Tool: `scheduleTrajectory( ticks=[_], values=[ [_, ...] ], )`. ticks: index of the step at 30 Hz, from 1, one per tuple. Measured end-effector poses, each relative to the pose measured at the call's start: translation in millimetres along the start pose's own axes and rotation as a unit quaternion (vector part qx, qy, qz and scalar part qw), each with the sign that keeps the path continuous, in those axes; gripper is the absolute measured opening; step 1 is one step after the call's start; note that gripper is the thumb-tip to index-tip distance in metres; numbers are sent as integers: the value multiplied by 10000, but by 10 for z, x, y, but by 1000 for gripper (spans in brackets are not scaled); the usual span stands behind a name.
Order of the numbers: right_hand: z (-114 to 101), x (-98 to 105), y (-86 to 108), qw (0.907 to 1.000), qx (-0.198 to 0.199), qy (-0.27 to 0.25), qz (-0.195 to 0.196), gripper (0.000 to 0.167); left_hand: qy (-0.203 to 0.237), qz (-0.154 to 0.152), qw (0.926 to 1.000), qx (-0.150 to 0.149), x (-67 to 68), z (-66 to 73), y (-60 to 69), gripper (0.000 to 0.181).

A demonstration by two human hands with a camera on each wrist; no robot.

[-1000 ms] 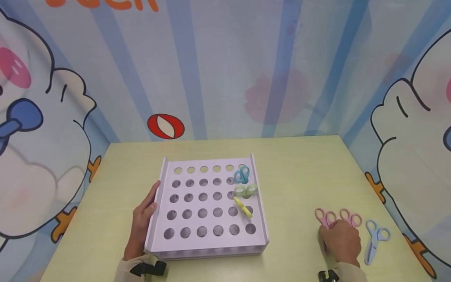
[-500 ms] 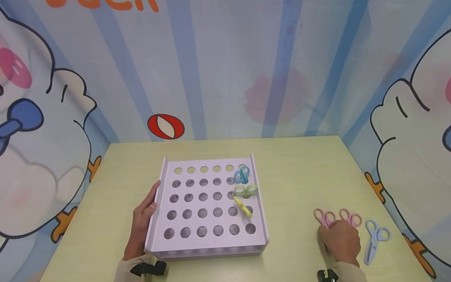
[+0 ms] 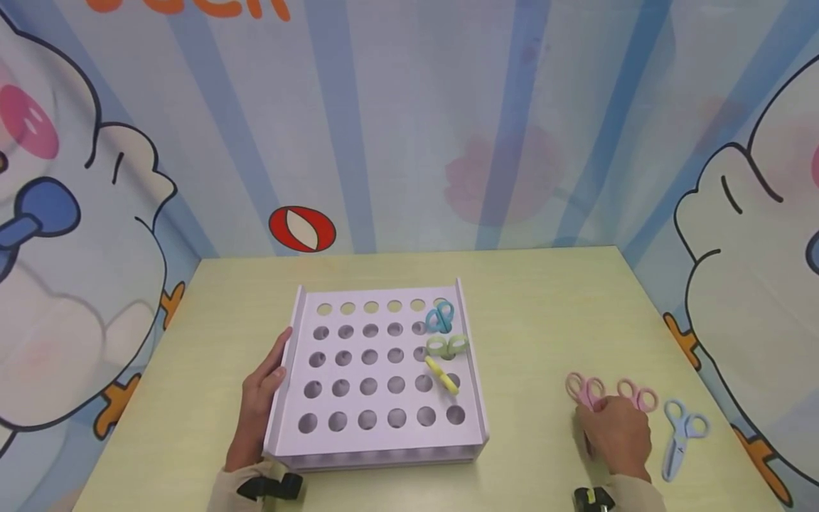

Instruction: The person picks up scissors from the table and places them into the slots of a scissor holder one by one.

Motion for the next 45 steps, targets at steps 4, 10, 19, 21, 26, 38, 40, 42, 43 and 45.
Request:
scheduleTrajectory(
  ticks=[4, 10, 19, 21, 26, 38, 40, 42, 43, 45],
  values=[
    [-51, 22, -9, 9995, 150, -155, 220, 63, -12, 11, 10000, 39, 3, -11, -3, 52],
    [-152, -12, 44, 9954, 561, -570, 529, 55, 0, 42, 9999, 115, 12, -29, 6, 52],
    [-259, -17, 100, 9857, 738, -1151, 981, 34, 38, 15, 10000, 85, 15, -32, 7, 52],
    [-288, 5, 113, 9842, 730, -1270, 992, 34, 64, 7, 9999, 85, 15, -33, 8, 52],
    [-353, 71, 141, 9785, 771, -1580, 1075, 32, 73, -20, 9999, 102, 9, -34, 6, 52],
    [-576, 303, 263, 9575, 1166, -2124, 1566, 23, 104, -48, 9998, 174, 4, -17, 5, 52],
    [-624, 350, 286, 9519, 1306, -2205, 1679, 20, 107, -43, 9998, 169, 4, -14, 6, 52],
    [-660, 385, 309, 9485, 1339, -2298, 1723, 20, 110, -42, 9998, 175, 4, -12, 5, 52],
    [-677, 401, 318, 9481, 1336, -2300, 1744, 20, 116, -39, 9998, 181, 4, -13, 6, 52],
    [-706, 428, 332, 9463, 1319, -2379, 1749, 21, 125, -36, 9997, 206, 4, -21, 5, 52]
  ],
)
Point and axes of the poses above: each hand's wrist, its own y-axis away from the middle knuckle, its own x-axis out of the back of the hand, z = x × y, the point moved 5 cm from there along -y, towards the middle knuckle, and after that the axes turned 1 degree about -x, right-handed, at the moved point
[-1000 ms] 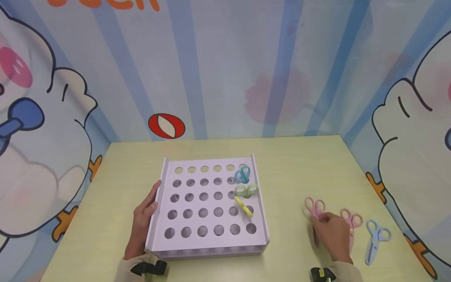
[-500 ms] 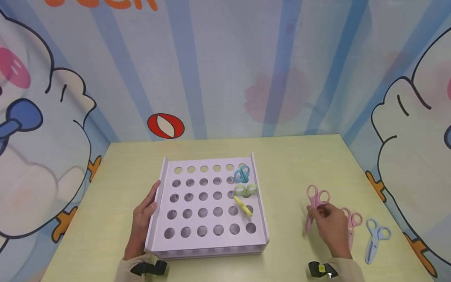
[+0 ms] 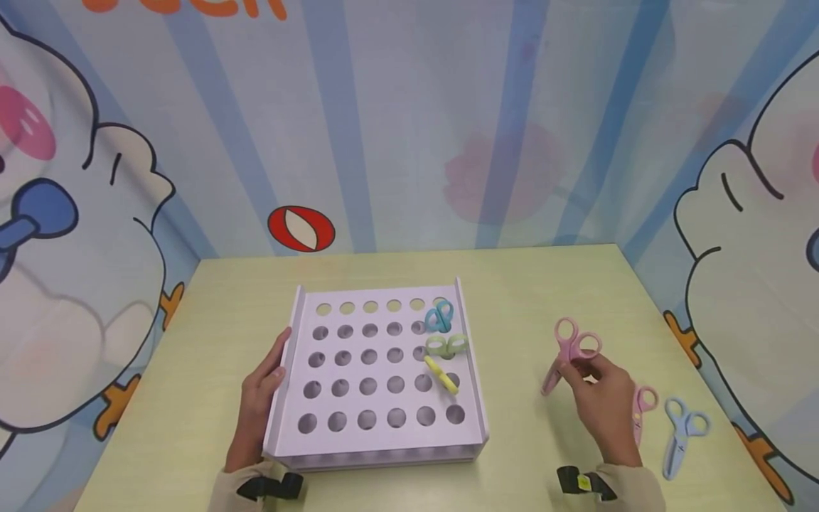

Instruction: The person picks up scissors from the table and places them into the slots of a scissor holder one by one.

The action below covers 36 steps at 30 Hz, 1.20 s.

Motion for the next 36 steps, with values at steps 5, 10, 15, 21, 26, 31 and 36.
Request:
scheduleTrajectory(
  ticks=[5, 10, 15, 21, 26, 31, 36],
  values=[
    [-67, 19, 2, 9998, -35, -148, 83, 22, 14, 20, 10000, 51, 1, -26, 4, 52],
    [-136, 24, 12, 9994, -36, -274, 192, 21, -55, 9, 10000, 22, 9, -32, -4, 52],
    [-236, 32, 16, 9985, 41, -465, 285, 17, -89, 22, 10000, 5, 20, -34, -10, 52],
    [-345, 41, 27, 9980, 196, -586, 166, 16, -41, 9, 10000, 30, 12, -35, -9, 52],
    [-477, 36, 34, 9938, 362, -1040, 151, 7, -85, 25, 9999, 48, 9, -22, -7, 51],
    [-610, 32, 36, 9921, 587, -1100, 158, 8, -76, 13, 10000, 32, 8, -20, -10, 51],
    [-731, 39, 48, 9867, 915, -1320, 265, 10, -58, -15, 10000, 32, 6, -16, -8, 52]
  ],
)
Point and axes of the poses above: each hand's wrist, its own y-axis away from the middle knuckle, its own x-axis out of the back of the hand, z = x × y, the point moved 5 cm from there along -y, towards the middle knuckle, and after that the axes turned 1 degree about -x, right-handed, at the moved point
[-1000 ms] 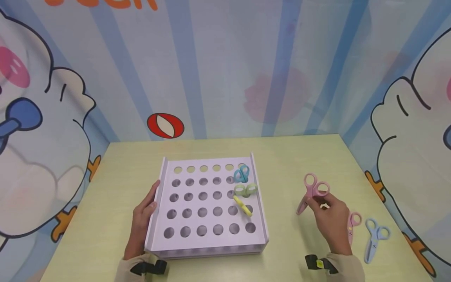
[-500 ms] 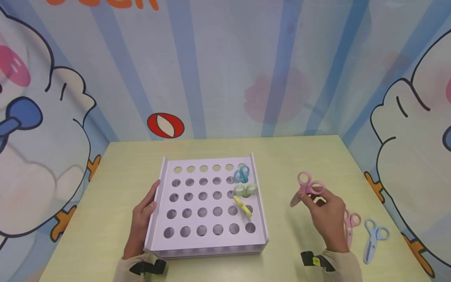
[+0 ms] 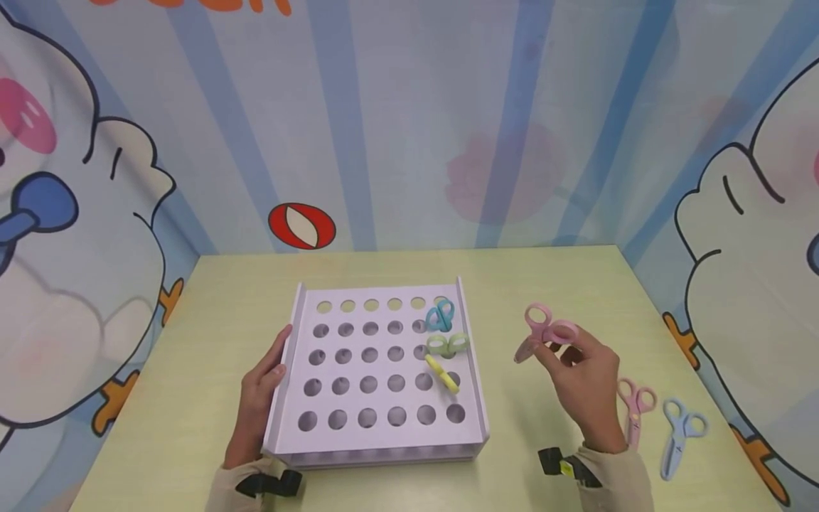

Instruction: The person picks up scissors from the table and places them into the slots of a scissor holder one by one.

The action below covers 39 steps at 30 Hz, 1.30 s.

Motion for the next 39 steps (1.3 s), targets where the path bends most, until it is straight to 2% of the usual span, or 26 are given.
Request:
scheduleTrajectory(
  ticks=[9, 25, 33, 39],
  values=[
    [-235, -27, 25, 9976, 432, -534, -14, 17, 29, 8, 10000, -92, -2, -3, 4, 52],
    [-529, -115, 158, 9940, 800, -685, -293, 17, 90, -7, 9998, -196, -7, 8, 3, 52],
    [-654, -173, 209, 9739, 1681, -1442, -497, 30, 66, 46, 9998, -203, -4, 10, 2, 51],
    [-738, -213, 254, 9691, 1814, -1529, -680, 30, 94, 50, 9996, -243, -3, 20, -1, 51]
  ],
)
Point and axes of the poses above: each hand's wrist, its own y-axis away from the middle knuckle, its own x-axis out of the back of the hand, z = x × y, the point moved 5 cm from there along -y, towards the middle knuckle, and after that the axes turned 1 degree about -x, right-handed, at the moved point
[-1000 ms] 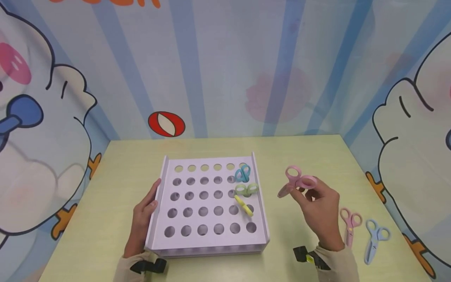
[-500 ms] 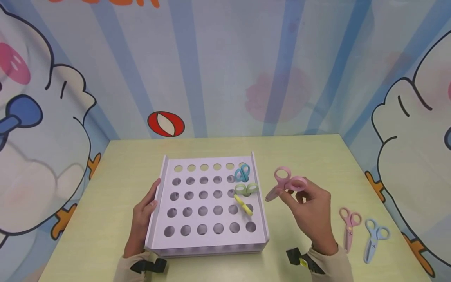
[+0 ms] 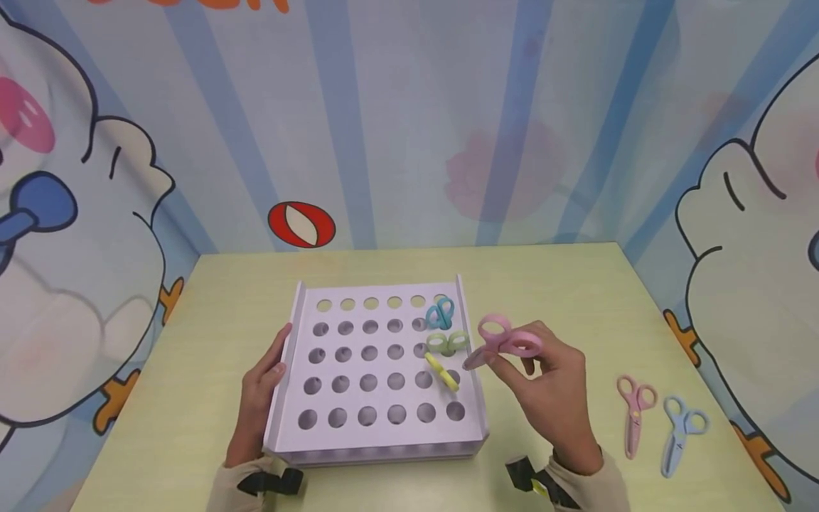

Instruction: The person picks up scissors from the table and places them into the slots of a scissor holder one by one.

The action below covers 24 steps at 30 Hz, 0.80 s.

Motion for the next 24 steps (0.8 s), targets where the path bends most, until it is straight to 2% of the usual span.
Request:
scheduleTrajectory(
  ticks=[9, 16, 22, 24],
  values=[
    [-117, -130, 50, 9999, -54, -6, -139, 28, 4, -17, 9999, 115, 3, -10, 9, 52],
    [-228, -393, 150, 9960, -113, -272, -839, 34, 34, -7, 9999, 134, 9, -4, 13, 51],
    [-215, -624, 299, 9923, -108, -664, -1036, 33, 40, -53, 9999, 144, -2, -16, 12, 52],
    [-191, -683, 346, 9921, -105, -645, -1075, 32, 42, -45, 9999, 143, -2, -15, 14, 52]
  ],
)
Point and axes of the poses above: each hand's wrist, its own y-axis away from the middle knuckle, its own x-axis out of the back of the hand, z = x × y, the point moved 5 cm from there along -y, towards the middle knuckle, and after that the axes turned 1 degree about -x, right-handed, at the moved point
